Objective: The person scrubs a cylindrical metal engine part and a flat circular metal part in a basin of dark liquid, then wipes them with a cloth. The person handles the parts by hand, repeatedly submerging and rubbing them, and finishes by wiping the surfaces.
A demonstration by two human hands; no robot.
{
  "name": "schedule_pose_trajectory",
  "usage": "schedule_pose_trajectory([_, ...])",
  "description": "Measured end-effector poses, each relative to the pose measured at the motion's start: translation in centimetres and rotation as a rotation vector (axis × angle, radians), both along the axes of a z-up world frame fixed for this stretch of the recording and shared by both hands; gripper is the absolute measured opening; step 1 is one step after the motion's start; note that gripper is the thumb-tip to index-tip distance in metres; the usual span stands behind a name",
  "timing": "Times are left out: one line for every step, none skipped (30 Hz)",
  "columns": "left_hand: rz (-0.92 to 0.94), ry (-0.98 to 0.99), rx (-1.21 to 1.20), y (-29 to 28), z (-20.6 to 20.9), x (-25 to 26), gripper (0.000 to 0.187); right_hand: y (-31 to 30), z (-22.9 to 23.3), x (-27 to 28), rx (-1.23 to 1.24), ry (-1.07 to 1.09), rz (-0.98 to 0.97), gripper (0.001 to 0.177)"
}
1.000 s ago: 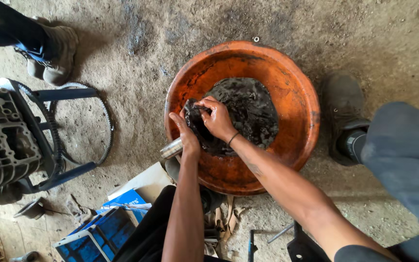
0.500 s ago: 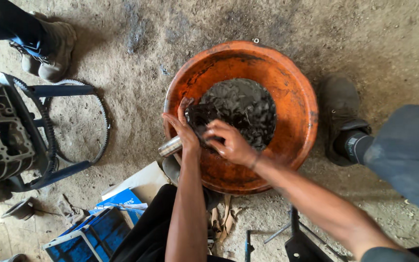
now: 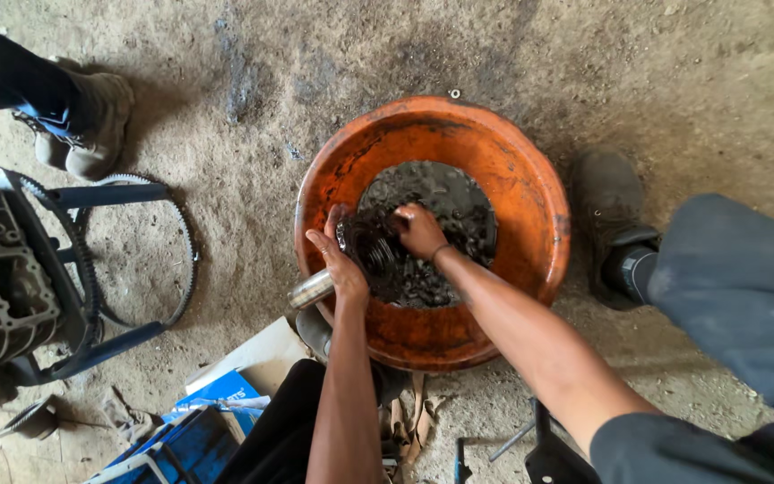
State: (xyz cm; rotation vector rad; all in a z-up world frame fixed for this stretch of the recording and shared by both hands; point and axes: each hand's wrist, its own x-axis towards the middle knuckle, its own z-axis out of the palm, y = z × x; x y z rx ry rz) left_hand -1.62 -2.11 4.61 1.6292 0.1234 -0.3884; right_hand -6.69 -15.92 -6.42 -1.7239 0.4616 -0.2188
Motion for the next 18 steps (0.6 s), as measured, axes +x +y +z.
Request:
schedule_pose_trajectory([0.013,0.023,0.011,-0.1,0.1,0.0,0.097,0.0,0.3,-0.4,0.053,0.031,0.025,0.016])
schedule_pose_trajectory([0.027,0.046,0.021,-0.2,0.0,0.2,0.098,-0.1,1.0,-0.6,0.045,-0.012,-0.012,0.017])
schedule_pose_trajectory([0.026,0.035,-0.062,-0.2,-0.3,0.3,0.097,0.0,2.1,-0.9,0.042,-0.058,-0.043,0.018])
schedule_pose_trajectory([0.026,0.023,-0.145,-0.3,-0.7,0.5,0.096,0.1,3.5,-0.8,0.04,-0.103,-0.075,0.018])
schedule_pose_trajectory([0.03,0.012,-0.226,0.0,-1.2,0.5,0.095,0.3,5.1,-1.0,0.102,-0.17,-0.062,0.018])
schedule_pose_trajectory([0.046,0.032,-0.246,0.5,-1.7,0.3,0.096,0.7,6.9,-1.2,0.165,-0.237,-0.05,0.017])
schedule_pose_trajectory([0.057,0.046,-0.277,0.5,-2.4,0.5,0.097,0.6,8.7,-1.0,0.219,-0.31,-0.039,0.016])
schedule_pose_trajectory([0.069,0.06,-0.308,0.7,-3.0,0.8,0.098,0.9,10.6,-0.8,0.181,-0.337,-0.023,0.017])
schedule_pose_trajectory([0.061,0.04,-0.291,1.0,-3.6,1.0,0.099,1.8,12.4,-0.8,0.142,-0.359,-0.007,0.019])
schedule_pose_trajectory([0.052,0.021,-0.273,1.3,-4.1,1.1,0.1,2.4,13.9,-1.1,0.104,-0.382,0.009,0.02])
schedule_pose_trajectory([0.039,-0.004,-0.258,1.4,-4.7,1.5,0.101,2.6,15.1,-1.5,0.08,-0.369,0.02,0.019])
schedule_pose_trajectory([0.027,-0.009,-0.294,1.5,-5.2,1.7,0.101,2.7,16.0,-1.4,0.056,-0.355,0.03,0.018])
schedule_pose_trajectory([0.013,-0.014,-0.332,1.3,-5.8,1.9,0.101,2.7,16.6,-1.3,0.03,-0.342,0.038,0.017])
schedule_pose_trajectory([-0.002,-0.019,-0.37,1.2,-6.3,2.2,0.101,2.5,16.8,-0.4,0.112,-0.306,0.004,0.018])
schedule_pose_trajectory([0.01,-0.03,-0.315,1.4,-6.9,1.8,0.101,2.5,16.7,0.6,0.196,-0.255,-0.022,0.02])
schedule_pose_trajectory([0.023,-0.04,-0.261,1.6,-7.4,1.4,0.101,2.5,16.6,1.2,0.278,-0.203,-0.049,0.023])
schedule_pose_trajectory([0.029,-0.057,-0.208,1.6,-7.6,1.3,0.101,2.1,16.5,2.0,0.117,-0.219,-0.006,0.019])
schedule_pose_trajectory([0.03,-0.046,-0.231,1.6,-7.6,1.2,0.101,1.7,16.5,2.3,-0.044,-0.236,0.037,0.015])
